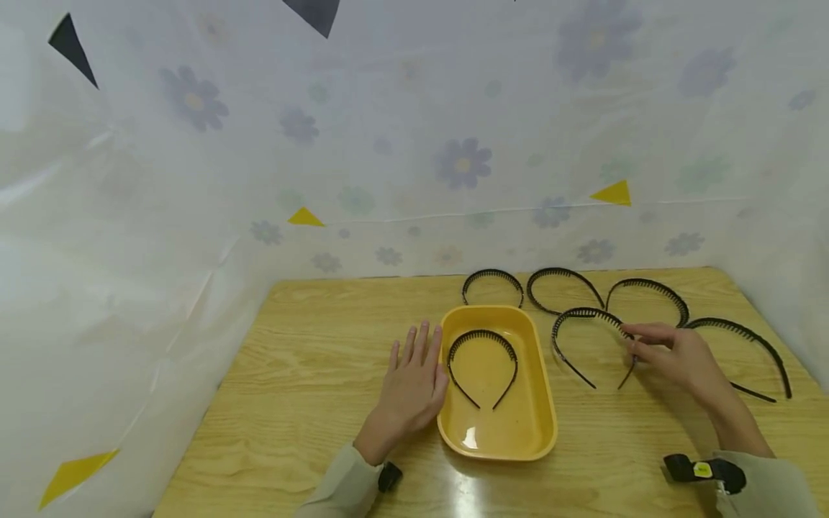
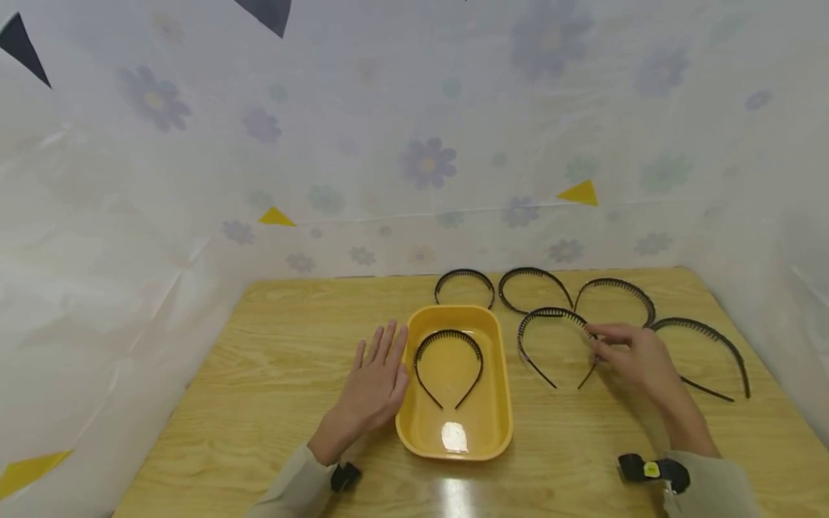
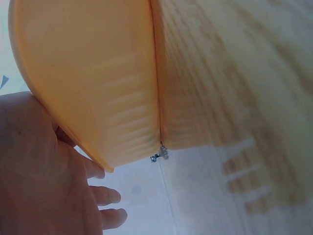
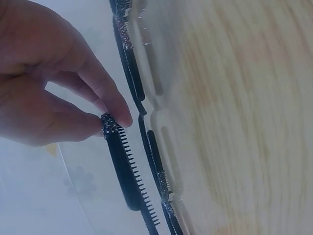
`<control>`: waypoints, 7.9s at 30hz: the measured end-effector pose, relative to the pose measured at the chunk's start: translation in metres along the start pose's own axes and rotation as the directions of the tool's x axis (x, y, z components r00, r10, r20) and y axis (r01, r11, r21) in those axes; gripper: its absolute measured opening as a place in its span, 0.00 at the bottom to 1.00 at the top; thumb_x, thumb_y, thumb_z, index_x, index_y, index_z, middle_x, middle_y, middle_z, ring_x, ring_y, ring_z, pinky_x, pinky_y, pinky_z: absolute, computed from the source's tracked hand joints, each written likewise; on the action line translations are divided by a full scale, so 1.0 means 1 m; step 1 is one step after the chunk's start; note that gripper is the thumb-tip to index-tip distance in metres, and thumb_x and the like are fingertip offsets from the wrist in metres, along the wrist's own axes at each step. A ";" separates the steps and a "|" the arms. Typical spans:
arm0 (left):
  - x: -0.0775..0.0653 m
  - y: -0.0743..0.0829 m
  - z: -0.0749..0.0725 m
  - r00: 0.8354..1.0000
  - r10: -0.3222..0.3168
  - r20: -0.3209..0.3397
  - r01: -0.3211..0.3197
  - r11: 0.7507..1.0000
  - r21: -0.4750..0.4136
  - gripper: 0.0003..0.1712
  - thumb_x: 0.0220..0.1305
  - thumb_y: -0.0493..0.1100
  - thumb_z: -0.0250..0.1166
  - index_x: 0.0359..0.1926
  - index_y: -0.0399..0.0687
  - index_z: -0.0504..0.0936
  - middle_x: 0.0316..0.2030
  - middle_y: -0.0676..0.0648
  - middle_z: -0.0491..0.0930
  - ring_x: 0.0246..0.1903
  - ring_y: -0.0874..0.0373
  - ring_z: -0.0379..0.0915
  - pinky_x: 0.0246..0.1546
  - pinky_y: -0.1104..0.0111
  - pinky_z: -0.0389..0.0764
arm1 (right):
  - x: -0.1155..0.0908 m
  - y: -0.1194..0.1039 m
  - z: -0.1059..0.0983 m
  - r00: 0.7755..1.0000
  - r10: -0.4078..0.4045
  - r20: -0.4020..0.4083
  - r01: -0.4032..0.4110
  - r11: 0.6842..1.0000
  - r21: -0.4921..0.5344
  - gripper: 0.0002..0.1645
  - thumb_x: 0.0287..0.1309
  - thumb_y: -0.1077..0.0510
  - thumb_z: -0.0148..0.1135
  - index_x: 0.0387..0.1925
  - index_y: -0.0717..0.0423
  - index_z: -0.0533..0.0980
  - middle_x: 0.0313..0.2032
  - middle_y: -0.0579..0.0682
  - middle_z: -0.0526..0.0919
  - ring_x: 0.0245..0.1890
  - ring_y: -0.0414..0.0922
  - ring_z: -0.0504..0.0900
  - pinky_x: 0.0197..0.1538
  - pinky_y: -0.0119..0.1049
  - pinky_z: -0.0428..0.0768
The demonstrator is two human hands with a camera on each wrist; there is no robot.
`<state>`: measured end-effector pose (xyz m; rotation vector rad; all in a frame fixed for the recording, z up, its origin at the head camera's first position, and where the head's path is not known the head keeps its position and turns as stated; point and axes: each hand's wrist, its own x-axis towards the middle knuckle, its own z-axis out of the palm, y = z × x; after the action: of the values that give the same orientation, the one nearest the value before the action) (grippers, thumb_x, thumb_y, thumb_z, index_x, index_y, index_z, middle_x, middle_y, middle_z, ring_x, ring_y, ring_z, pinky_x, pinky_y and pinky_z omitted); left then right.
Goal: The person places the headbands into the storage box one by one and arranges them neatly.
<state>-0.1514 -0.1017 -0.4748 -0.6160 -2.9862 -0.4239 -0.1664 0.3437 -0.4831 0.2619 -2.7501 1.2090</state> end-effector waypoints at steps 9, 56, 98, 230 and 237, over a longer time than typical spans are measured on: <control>0.000 0.000 0.000 1.000 -0.009 0.015 0.009 1.000 -0.010 0.35 0.81 0.49 0.37 0.83 0.47 0.45 0.82 0.42 0.39 0.80 0.43 0.35 0.76 0.42 0.42 | 0.001 -0.012 0.000 0.999 0.016 -0.039 -0.016 1.000 -0.023 0.23 0.71 0.53 0.64 0.62 0.61 0.80 0.60 0.61 0.80 0.58 0.68 0.73 0.48 0.41 0.80; 0.002 0.000 -0.002 0.999 -0.019 0.037 0.019 1.000 -0.007 0.36 0.81 0.50 0.35 0.83 0.48 0.43 0.82 0.41 0.39 0.80 0.43 0.35 0.76 0.44 0.40 | 0.007 -0.076 0.035 0.983 -0.130 -0.132 0.134 0.991 0.024 0.18 0.65 0.60 0.70 0.55 0.57 0.85 0.53 0.59 0.84 0.52 0.15 0.66 0.45 0.12 0.71; 0.002 0.002 -0.004 0.999 -0.028 0.019 0.028 1.000 0.004 0.35 0.80 0.49 0.36 0.83 0.47 0.46 0.81 0.42 0.40 0.80 0.44 0.34 0.76 0.44 0.41 | 0.013 -0.118 0.089 0.950 -0.254 -0.179 0.250 0.967 -0.045 0.16 0.55 0.68 0.75 0.48 0.65 0.87 0.48 0.58 0.86 0.38 0.53 0.87 0.41 0.53 0.86; 0.002 0.001 -0.004 0.999 -0.036 0.035 0.036 0.999 0.012 0.36 0.80 0.50 0.34 0.83 0.48 0.45 0.81 0.40 0.42 0.80 0.42 0.38 0.76 0.43 0.42 | 0.030 -0.152 0.144 0.935 -0.345 0.083 0.334 0.777 -0.534 0.10 0.63 0.70 0.61 0.25 0.63 0.78 0.27 0.56 0.73 0.15 0.44 0.65 0.16 0.36 0.67; 0.002 0.003 -0.005 0.999 -0.027 0.027 0.026 1.000 0.009 0.36 0.80 0.49 0.35 0.83 0.46 0.46 0.81 0.40 0.43 0.79 0.41 0.39 0.76 0.43 0.42 | 0.028 -0.156 0.133 0.921 -0.383 0.075 0.365 0.777 -0.513 0.04 0.59 0.67 0.69 0.36 0.67 0.84 0.35 0.61 0.80 0.22 0.52 0.77 0.22 0.44 0.77</control>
<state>-0.1524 -0.0995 -0.4689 -0.5868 -3.0233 -0.4074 -0.1675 0.1384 -0.4556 0.6754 -2.6796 0.3445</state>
